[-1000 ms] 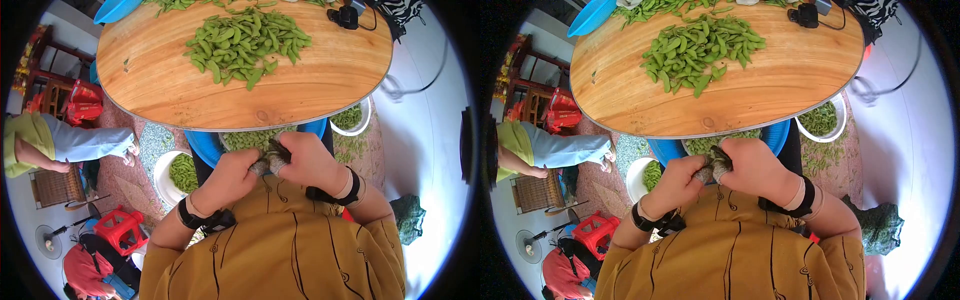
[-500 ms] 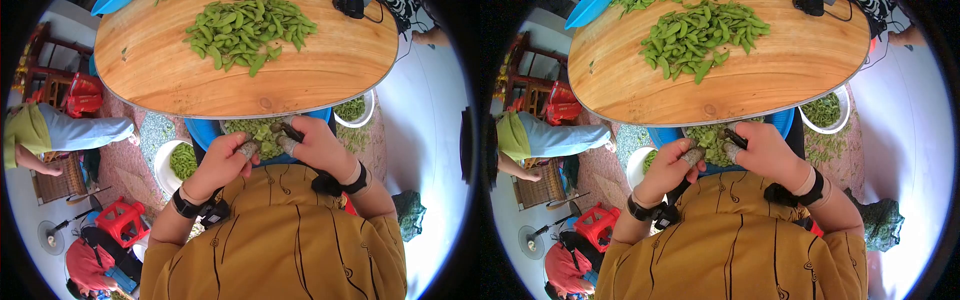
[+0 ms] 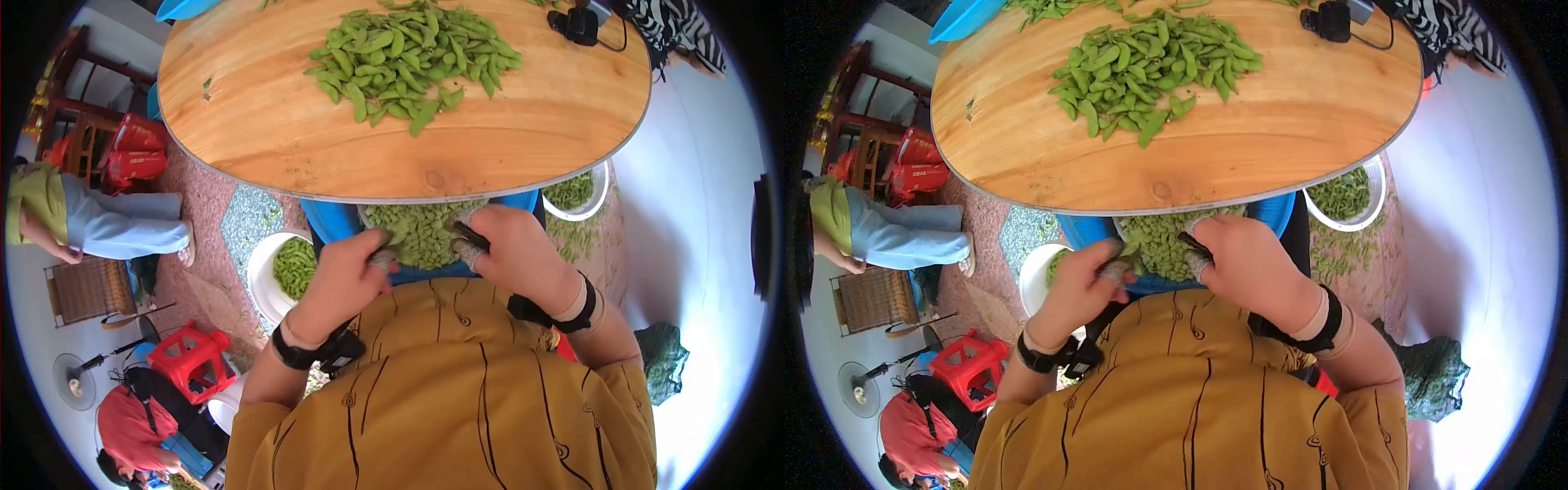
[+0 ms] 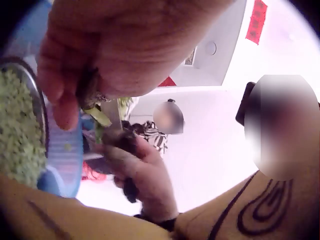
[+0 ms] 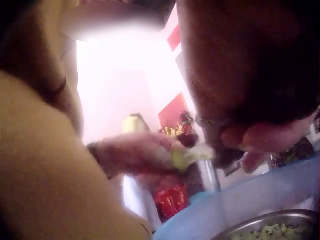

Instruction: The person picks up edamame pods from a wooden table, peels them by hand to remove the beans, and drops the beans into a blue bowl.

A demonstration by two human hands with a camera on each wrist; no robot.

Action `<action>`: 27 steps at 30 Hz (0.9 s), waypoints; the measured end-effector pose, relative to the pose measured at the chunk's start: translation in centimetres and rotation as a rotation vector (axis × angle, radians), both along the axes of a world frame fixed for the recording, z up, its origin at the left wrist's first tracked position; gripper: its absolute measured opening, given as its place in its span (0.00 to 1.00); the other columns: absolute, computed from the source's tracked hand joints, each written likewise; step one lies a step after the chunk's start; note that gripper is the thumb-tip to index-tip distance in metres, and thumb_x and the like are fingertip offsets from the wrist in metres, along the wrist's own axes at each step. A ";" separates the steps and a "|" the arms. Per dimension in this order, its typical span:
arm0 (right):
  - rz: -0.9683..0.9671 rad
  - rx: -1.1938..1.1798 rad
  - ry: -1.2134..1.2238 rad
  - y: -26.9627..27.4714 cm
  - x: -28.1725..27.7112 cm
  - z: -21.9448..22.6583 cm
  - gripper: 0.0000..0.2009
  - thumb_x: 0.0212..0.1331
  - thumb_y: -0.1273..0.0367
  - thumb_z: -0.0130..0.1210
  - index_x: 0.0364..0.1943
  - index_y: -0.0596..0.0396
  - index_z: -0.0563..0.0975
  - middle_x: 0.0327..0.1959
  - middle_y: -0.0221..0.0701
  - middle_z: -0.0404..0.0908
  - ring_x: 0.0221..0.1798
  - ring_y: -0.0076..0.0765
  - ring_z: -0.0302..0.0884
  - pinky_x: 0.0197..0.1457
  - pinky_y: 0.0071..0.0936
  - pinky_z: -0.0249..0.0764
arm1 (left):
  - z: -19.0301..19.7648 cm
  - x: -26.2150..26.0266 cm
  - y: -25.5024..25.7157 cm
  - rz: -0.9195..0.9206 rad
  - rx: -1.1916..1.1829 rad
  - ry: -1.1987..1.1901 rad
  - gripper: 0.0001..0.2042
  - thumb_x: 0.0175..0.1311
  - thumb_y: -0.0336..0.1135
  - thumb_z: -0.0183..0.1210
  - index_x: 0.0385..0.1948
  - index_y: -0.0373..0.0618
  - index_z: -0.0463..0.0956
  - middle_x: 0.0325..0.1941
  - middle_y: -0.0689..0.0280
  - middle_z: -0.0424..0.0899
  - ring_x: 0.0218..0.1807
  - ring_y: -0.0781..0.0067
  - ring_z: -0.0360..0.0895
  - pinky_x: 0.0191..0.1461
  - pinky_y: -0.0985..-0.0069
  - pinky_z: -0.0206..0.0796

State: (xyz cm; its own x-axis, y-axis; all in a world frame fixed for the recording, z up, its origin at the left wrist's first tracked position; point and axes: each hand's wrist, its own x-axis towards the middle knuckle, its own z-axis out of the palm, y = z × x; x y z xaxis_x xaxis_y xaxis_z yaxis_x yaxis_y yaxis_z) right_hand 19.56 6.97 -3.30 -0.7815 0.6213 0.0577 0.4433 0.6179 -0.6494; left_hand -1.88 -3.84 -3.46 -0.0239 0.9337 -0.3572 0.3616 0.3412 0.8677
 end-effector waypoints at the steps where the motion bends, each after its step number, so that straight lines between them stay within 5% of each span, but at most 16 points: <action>1: 0.007 0.009 0.000 0.4 -0.1 0.6 0.09 0.45 0.72 0.59 0.29 0.60 0.72 0.24 0.46 0.74 0.31 0.57 0.75 0.33 0.43 0.71 | -0.3 -0.9 -0.9 0.076 -0.027 0.071 0.11 0.52 0.18 0.46 0.36 0.36 0.73 0.26 0.61 0.80 0.22 0.71 0.79 0.27 0.76 0.70; 3: -0.142 -0.055 0.136 1.2 -0.5 2.1 0.10 0.48 0.70 0.60 0.31 0.60 0.73 0.23 0.46 0.76 0.29 0.58 0.75 0.32 0.43 0.72 | -2.4 -3.4 -3.2 -0.003 0.156 0.585 0.11 0.53 0.20 0.50 0.39 0.38 0.73 0.25 0.57 0.79 0.25 0.59 0.80 0.30 0.69 0.72; 4: -0.140 -0.052 0.138 1.9 -0.8 2.4 0.10 0.48 0.70 0.60 0.31 0.60 0.73 0.23 0.46 0.76 0.29 0.58 0.75 0.32 0.43 0.72 | -3.3 -4.9 -4.5 -0.072 0.110 0.816 0.11 0.54 0.26 0.55 0.40 0.38 0.71 0.29 0.50 0.80 0.34 0.45 0.78 0.34 0.55 0.70; 7: -0.279 0.102 0.233 5.2 -2.3 3.1 0.12 0.52 0.66 0.61 0.31 0.61 0.73 0.22 0.43 0.77 0.27 0.56 0.74 0.30 0.37 0.71 | -3.3 -6.3 -7.0 -0.076 0.017 0.994 0.12 0.52 0.26 0.56 0.40 0.38 0.72 0.32 0.48 0.79 0.36 0.46 0.78 0.35 0.56 0.70; 10: -0.380 0.187 0.074 7.4 -4.1 3.2 0.11 0.49 0.68 0.60 0.29 0.61 0.72 0.24 0.48 0.77 0.30 0.58 0.76 0.31 0.43 0.72 | -2.6 -6.4 -7.1 0.000 0.027 1.011 0.13 0.51 0.27 0.58 0.40 0.38 0.74 0.36 0.48 0.79 0.37 0.46 0.78 0.37 0.57 0.70; 16: -0.388 0.260 0.158 7.2 -4.4 1.6 0.10 0.50 0.69 0.60 0.28 0.61 0.72 0.24 0.48 0.77 0.28 0.58 0.75 0.30 0.42 0.72 | 0.0 -3.6 -2.4 -0.054 0.258 0.502 0.13 0.57 0.26 0.56 0.45 0.40 0.76 0.38 0.55 0.80 0.34 0.58 0.79 0.37 0.71 0.71; 18: -0.455 0.062 0.304 5.2 -3.7 2.3 0.09 0.50 0.70 0.61 0.30 0.61 0.74 0.23 0.46 0.77 0.28 0.54 0.77 0.30 0.36 0.73 | 1.1 -1.5 -0.1 -0.071 0.401 0.133 0.14 0.61 0.27 0.51 0.48 0.38 0.75 0.35 0.61 0.82 0.31 0.72 0.79 0.34 0.78 0.69; 19: -0.447 0.098 0.341 3.9 -3.6 2.8 0.08 0.49 0.72 0.61 0.32 0.60 0.75 0.24 0.44 0.78 0.28 0.50 0.77 0.31 0.32 0.73 | 1.4 -0.5 0.8 -0.067 0.406 0.130 0.14 0.61 0.27 0.51 0.48 0.38 0.75 0.35 0.61 0.82 0.31 0.72 0.79 0.34 0.78 0.69; 22: -0.417 -0.051 0.384 0.5 -3.2 3.5 0.08 0.49 0.73 0.60 0.32 0.59 0.76 0.25 0.43 0.78 0.28 0.48 0.78 0.31 0.31 0.73 | 2.0 1.7 3.4 0.021 0.317 -0.193 0.13 0.64 0.28 0.47 0.47 0.37 0.74 0.33 0.64 0.82 0.30 0.79 0.77 0.31 0.83 0.67; 24: -0.338 -0.070 0.405 -0.5 -2.9 2.8 0.07 0.49 0.75 0.59 0.32 0.60 0.75 0.25 0.42 0.78 0.27 0.46 0.78 0.30 0.31 0.73 | 2.3 2.3 4.8 0.104 0.050 -0.478 0.13 0.66 0.27 0.44 0.47 0.39 0.75 0.34 0.64 0.82 0.27 0.82 0.76 0.28 0.85 0.64; 27: -0.309 -0.065 0.367 0.1 -1.8 1.7 0.08 0.51 0.75 0.56 0.35 0.62 0.74 0.24 0.42 0.77 0.23 0.44 0.76 0.28 0.30 0.72 | 2.4 3.0 5.4 0.227 0.082 -0.526 0.13 0.61 0.22 0.45 0.44 0.36 0.75 0.34 0.63 0.82 0.23 0.85 0.71 0.28 0.86 0.65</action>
State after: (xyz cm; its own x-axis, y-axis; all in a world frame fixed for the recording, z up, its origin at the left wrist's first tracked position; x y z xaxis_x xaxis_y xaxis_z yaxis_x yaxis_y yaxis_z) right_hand 17.72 7.12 -1.62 -0.4948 0.8327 0.2485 0.3343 0.4463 -0.8301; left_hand 1.15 1.51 -1.02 -0.0659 0.9511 -0.3018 -0.2002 0.2837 0.9378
